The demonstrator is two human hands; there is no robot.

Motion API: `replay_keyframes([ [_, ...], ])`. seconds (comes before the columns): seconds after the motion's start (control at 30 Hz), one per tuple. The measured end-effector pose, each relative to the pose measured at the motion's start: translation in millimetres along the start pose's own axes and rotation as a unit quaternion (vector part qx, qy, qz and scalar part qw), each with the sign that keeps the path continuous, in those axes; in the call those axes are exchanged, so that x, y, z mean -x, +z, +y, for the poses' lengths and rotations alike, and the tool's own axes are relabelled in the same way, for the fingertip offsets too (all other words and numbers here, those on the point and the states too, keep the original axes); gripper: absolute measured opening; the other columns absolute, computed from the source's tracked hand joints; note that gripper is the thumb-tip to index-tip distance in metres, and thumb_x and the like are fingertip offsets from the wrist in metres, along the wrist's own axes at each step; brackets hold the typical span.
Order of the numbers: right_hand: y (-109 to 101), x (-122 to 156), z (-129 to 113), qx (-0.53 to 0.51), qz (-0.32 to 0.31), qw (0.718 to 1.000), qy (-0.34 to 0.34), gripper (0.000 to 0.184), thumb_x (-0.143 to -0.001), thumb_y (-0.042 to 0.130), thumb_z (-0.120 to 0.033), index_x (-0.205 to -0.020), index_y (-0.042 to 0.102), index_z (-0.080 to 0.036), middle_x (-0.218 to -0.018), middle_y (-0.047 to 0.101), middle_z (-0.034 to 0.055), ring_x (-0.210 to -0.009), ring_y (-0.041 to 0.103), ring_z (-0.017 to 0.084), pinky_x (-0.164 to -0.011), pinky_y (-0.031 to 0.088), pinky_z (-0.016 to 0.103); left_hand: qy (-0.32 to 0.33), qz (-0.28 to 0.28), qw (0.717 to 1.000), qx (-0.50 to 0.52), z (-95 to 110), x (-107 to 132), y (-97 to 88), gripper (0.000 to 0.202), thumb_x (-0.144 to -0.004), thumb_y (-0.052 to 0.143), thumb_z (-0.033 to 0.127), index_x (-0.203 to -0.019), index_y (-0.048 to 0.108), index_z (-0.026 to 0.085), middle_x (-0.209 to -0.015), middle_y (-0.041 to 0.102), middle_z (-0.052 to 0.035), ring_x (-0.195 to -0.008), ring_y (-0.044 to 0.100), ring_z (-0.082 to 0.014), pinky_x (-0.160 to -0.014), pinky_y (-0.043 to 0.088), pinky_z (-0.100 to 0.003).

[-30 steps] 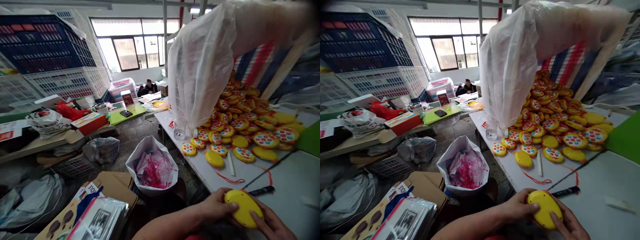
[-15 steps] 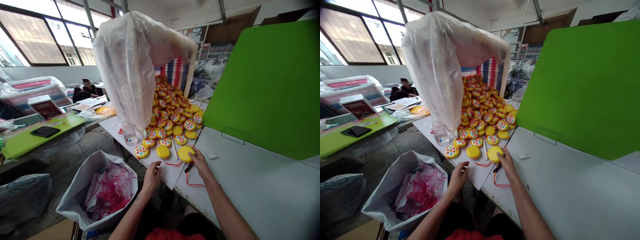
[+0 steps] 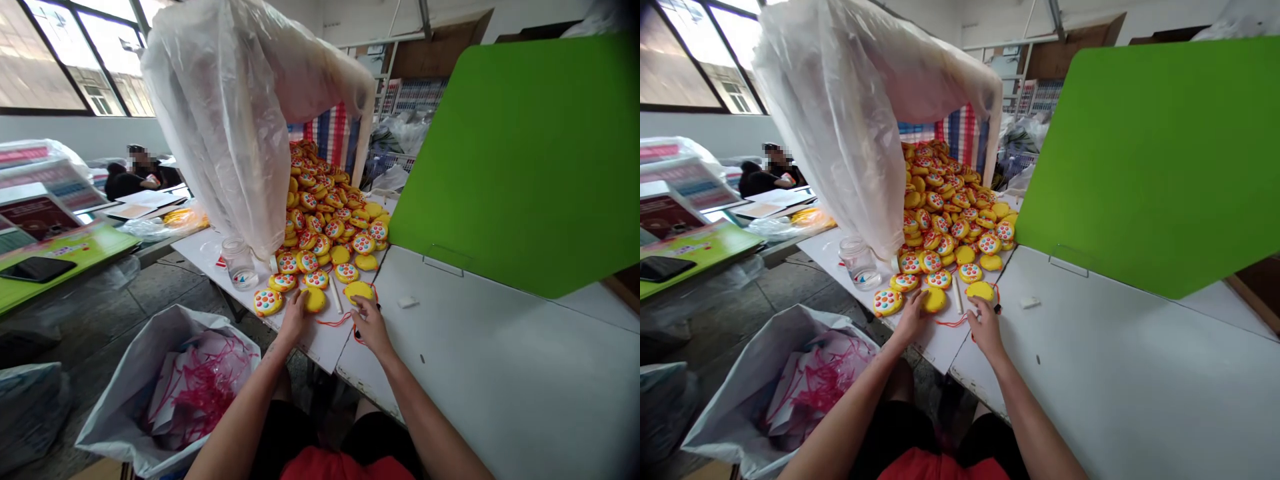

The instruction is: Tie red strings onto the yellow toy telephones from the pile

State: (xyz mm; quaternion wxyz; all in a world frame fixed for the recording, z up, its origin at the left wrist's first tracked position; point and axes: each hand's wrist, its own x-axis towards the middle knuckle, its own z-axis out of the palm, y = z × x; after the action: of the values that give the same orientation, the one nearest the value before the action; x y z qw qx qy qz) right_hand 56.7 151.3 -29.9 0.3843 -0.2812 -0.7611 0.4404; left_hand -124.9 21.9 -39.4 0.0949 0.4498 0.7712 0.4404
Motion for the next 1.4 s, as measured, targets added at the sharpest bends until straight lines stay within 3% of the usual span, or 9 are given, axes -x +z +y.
replay_keyframes([
  [0.23, 11, 24, -12, -0.043, -0.063, 0.995, 0.062, 0.027, -0.081, 0.055, -0.035, -0.1, 0.067, -0.019, -0.098, 0.068, 0.0075, -0.088, 0.062, 0.021, -0.082, 0.049, 0.037, 0.027, 0.016, 0.999, -0.017, -1, 10, -1.9, 0.063, -0.066, 0.04, -0.005, -0.125, 0.053, 0.016, -0.137, 0.046, -0.0127, -0.129, 0.044, -0.0226, -0.108, 0.036, -0.044],
  [0.37, 13, 32, -14, -0.045, -0.088, 0.993, 0.057, 0.026, -0.081, 0.055, -0.036, -0.098, 0.068, -0.02, -0.099, 0.069, 0.0074, -0.091, 0.063, 0.023, -0.084, 0.049, 0.039, 0.008, 0.121, 0.987, -0.108, 3, 18, -18.8, 0.049, -0.078, 0.04, 0.004, -0.123, 0.056, 0.019, -0.132, 0.05, -0.0107, -0.127, 0.043, -0.0225, -0.108, 0.034, -0.042],
  [0.47, 12, 41, -14, -0.044, -0.108, 0.991, 0.067, 0.025, -0.081, 0.055, -0.037, -0.095, 0.069, -0.022, -0.095, 0.071, 0.0066, -0.088, 0.063, 0.023, -0.082, 0.05, 0.039, -0.086, 0.188, 0.951, -0.228, -3, 21, -35.6, 0.045, -0.083, 0.051, 0.024, -0.128, 0.052, 0.021, -0.141, 0.042, -0.0132, -0.135, 0.031, -0.0313, -0.109, 0.027, -0.051],
  [0.57, 13, 49, -15, -0.055, -0.117, 0.988, 0.08, 0.025, -0.08, 0.057, -0.038, -0.094, 0.069, -0.022, -0.094, 0.071, 0.0066, -0.087, 0.064, 0.024, -0.082, 0.05, 0.041, -0.153, 0.138, 0.941, -0.27, -16, 20, -46.9, 0.063, -0.078, 0.062, 0.038, -0.135, 0.044, 0.019, -0.148, 0.034, -0.0171, -0.136, 0.026, -0.0376, -0.106, 0.027, -0.055],
  [0.73, 20, 57, -21, -0.119, -0.155, 0.975, 0.11, 0.027, -0.077, 0.064, -0.043, -0.092, 0.07, -0.021, -0.093, 0.072, 0.007, -0.086, 0.065, 0.025, -0.082, 0.05, 0.042, -0.134, 0.136, 0.949, -0.252, -34, 23, -50.5, 0.055, -0.076, 0.063, 0.036, -0.127, 0.054, 0.02, -0.137, 0.046, -0.0148, -0.123, 0.043, -0.0335, -0.103, 0.034, -0.048],
  [0.9, 24, 62, -34, -0.214, -0.191, 0.937, 0.199, 0.045, -0.073, 0.068, -0.053, -0.104, 0.068, -0.021, -0.1, 0.07, 0.0093, -0.084, 0.065, 0.024, -0.074, 0.052, 0.04, -0.074, 0.175, 0.975, -0.114, -13, 54, -30.0, 0.053, -0.072, 0.067, 0.03, -0.122, 0.058, 0.018, -0.13, 0.046, -0.0137, -0.12, 0.045, -0.0289, -0.103, 0.039, -0.042],
  [1.13, 23, 63, -41, -0.378, -0.145, 0.885, 0.229, 0.049, -0.079, 0.063, -0.051, -0.123, 0.056, -0.03, -0.121, 0.061, 0.0054, -0.101, 0.062, 0.023, -0.074, 0.054, 0.034, 0.019, 0.045, 0.992, 0.116, 53, 97, 14.9, 0.065, -0.069, 0.074, 0.031, -0.13, 0.05, 0.028, -0.138, 0.04, -0.0095, -0.13, 0.039, -0.0285, -0.107, 0.036, -0.046],
  [1.23, 11, 65, -37, -0.367, -0.142, 0.888, 0.239, 0.05, -0.078, 0.064, -0.05, -0.123, 0.055, -0.031, -0.118, 0.062, 0.0053, -0.096, 0.063, 0.024, -0.067, 0.055, 0.032, -0.076, 0.01, 0.949, 0.306, 61, 94, 18.3, 0.079, -0.071, 0.072, 0.04, -0.14, 0.036, 0.026, -0.142, 0.039, -0.0121, -0.122, 0.049, -0.0286, -0.098, 0.046, -0.044],
  [1.4, -10, 72, -35, -0.324, -0.187, 0.899, 0.231, 0.05, -0.081, 0.061, -0.051, -0.126, 0.055, -0.029, -0.115, 0.063, 0.0046, -0.084, 0.064, 0.02, -0.055, 0.053, 0.027, -0.215, -0.118, 0.812, 0.529, 66, 88, 11.2, 0.07, -0.081, 0.062, 0.048, -0.141, 0.035, 0.024, -0.129, 0.056, -0.0115, -0.103, 0.062, -0.0238, -0.084, 0.053, -0.038],
])
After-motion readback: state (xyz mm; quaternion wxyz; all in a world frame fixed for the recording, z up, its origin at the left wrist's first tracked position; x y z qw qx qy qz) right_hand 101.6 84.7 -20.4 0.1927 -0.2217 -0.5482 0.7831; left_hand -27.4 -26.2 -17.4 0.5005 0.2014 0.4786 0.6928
